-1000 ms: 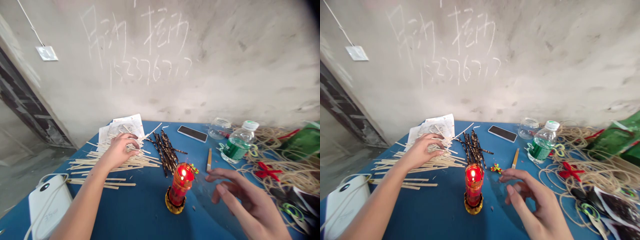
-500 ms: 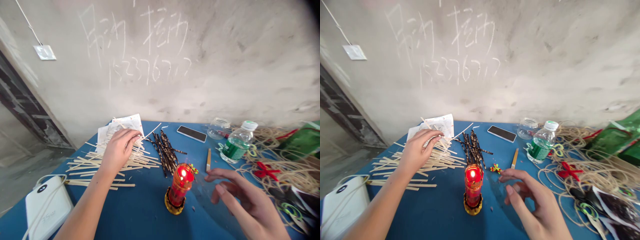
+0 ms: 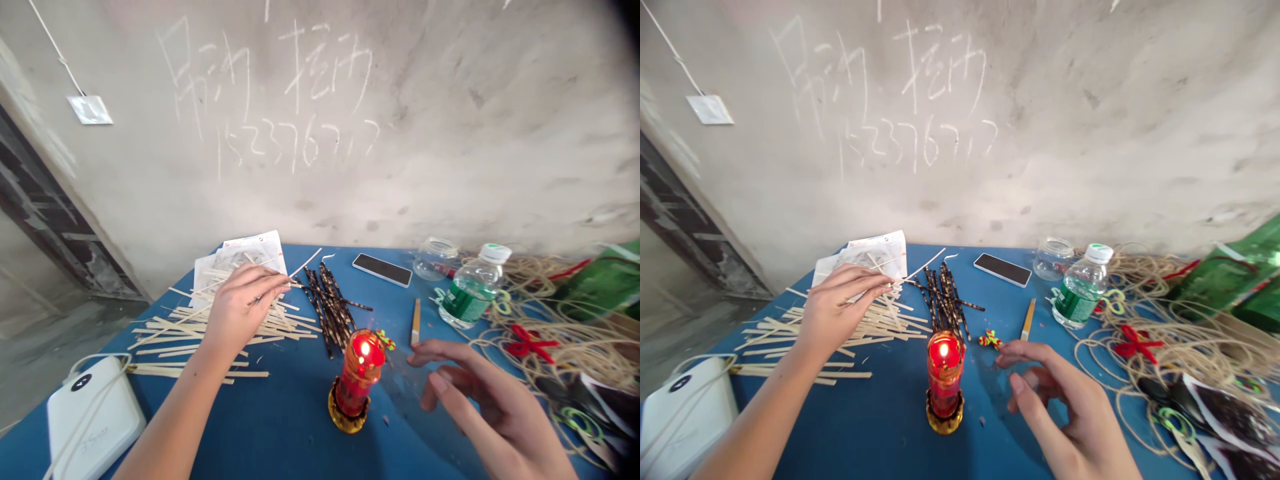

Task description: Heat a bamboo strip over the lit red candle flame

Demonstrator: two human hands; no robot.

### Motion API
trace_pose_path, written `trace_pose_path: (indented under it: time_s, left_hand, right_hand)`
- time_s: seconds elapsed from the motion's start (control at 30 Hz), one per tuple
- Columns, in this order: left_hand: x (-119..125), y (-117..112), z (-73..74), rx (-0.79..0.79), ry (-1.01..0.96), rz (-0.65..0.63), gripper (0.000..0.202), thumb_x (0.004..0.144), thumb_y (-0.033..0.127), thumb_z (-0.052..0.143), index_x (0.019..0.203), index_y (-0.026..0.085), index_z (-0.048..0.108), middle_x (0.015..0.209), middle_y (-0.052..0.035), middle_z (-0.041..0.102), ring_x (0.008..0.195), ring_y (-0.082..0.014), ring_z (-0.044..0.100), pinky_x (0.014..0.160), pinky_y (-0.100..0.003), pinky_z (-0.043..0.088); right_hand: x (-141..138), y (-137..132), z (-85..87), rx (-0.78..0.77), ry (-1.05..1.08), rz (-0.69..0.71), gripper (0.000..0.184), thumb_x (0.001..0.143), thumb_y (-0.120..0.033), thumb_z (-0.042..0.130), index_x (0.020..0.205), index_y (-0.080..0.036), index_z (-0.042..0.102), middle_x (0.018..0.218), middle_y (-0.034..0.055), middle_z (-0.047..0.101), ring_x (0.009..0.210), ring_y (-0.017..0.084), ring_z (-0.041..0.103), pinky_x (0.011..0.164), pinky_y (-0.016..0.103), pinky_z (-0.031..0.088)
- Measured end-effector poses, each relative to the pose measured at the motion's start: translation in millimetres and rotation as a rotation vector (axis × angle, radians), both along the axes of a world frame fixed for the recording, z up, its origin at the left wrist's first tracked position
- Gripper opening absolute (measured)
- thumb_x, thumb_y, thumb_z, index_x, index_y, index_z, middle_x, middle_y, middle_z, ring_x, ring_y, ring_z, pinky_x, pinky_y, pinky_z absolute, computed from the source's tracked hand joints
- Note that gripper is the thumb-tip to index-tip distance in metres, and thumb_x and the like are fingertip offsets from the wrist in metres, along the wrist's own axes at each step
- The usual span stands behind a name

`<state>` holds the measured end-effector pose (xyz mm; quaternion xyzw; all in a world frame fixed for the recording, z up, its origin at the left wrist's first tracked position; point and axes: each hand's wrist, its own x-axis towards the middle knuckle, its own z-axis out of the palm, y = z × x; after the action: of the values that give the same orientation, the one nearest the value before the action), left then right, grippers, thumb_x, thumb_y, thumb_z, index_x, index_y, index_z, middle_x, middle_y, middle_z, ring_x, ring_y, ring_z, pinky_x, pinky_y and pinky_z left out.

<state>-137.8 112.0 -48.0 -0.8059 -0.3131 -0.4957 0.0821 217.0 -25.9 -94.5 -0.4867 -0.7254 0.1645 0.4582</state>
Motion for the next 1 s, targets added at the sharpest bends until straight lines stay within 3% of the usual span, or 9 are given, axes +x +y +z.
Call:
trace_pose_path:
  time_s: [0.27, 0.37, 0.47, 0.6, 0.8, 1.0]
  left_hand:
    - [11.1, -8.5, -9.6, -0.221, 0.084, -0.179, 0.03, 0.114, 0.019, 0.058, 0.133, 0.026, 0.079, 0.12, -0.0079, 0.079, 0.11, -0.0199, 0.075, 0.091, -0.034, 0.062]
    - [18.9, -13.0, -11.0, -0.297, 0.171, -0.206, 0.032, 0.116, 0.02, 0.054, 0.137, 0.026, 0.077, 0.112, -0.0072, 0.076, 0.101, -0.0196, 0.073, 0.085, -0.034, 0.059]
    - [28.0, -17.6, -12.8, -0.412, 0.234, -0.235, 0.034, 0.116, 0.02, 0.048, 0.135, 0.026, 0.076, 0.108, -0.0065, 0.075, 0.097, -0.02, 0.073, 0.081, -0.033, 0.059]
    - [42.8, -23.9, -18.0, -0.523, 0.316, -0.258, 0.036, 0.115, 0.019, 0.043, 0.13, 0.025, 0.075, 0.114, -0.0074, 0.078, 0.106, -0.0238, 0.074, 0.086, -0.036, 0.059]
    - [56.7, -20.4, -27.3, -0.738, 0.279, -0.3, 0.029, 0.116, 0.03, 0.049, 0.122, 0.026, 0.078, 0.117, -0.005, 0.079, 0.111, -0.0242, 0.074, 0.097, -0.036, 0.056]
    - [54.4, -14.2, -33.7, -0.813, 0.299, -0.291, 0.022, 0.112, 0.029, 0.057, 0.119, 0.026, 0.079, 0.117, -0.0037, 0.08, 0.111, -0.025, 0.072, 0.098, -0.035, 0.051]
  right_hand:
    - [-0.5, 2.4, -5.1, -0.029, 0.02, -0.01, 0.022, 0.115, -0.041, 0.061, 0.136, -0.04, 0.065, 0.106, -0.0021, 0.083, 0.066, 0.014, 0.079, 0.065, 0.018, 0.067]
    - [1.6, 3.2, -6.1, -0.041, 0.019, -0.001, 0.023, 0.114, -0.04, 0.062, 0.137, -0.038, 0.065, 0.104, -0.0012, 0.083, 0.067, 0.015, 0.079, 0.064, 0.02, 0.068]
    - [1.2, 4.8, -5.2, -0.05, 0.018, -0.016, 0.025, 0.112, -0.042, 0.064, 0.136, -0.034, 0.068, 0.102, 0.0017, 0.085, 0.067, 0.017, 0.081, 0.061, 0.021, 0.068]
    - [-5.8, 12.6, -4.6, -0.039, 0.023, -0.072, 0.028, 0.113, -0.043, 0.063, 0.138, -0.035, 0.071, 0.104, 0.0023, 0.087, 0.064, 0.016, 0.08, 0.051, 0.019, 0.064]
    - [-14.1, 24.7, -11.6, -0.001, -0.108, 0.063, 0.042, 0.117, -0.031, 0.056, 0.158, -0.039, 0.057, 0.113, 0.0027, 0.083, 0.071, 0.012, 0.078, 0.062, 0.019, 0.065]
    - [-16.1, 23.2, -19.0, -0.032, -0.219, 0.086, 0.046, 0.119, -0.035, 0.048, 0.163, -0.048, 0.048, 0.134, 0.0019, 0.077, 0.078, 0.012, 0.078, 0.065, 0.02, 0.064]
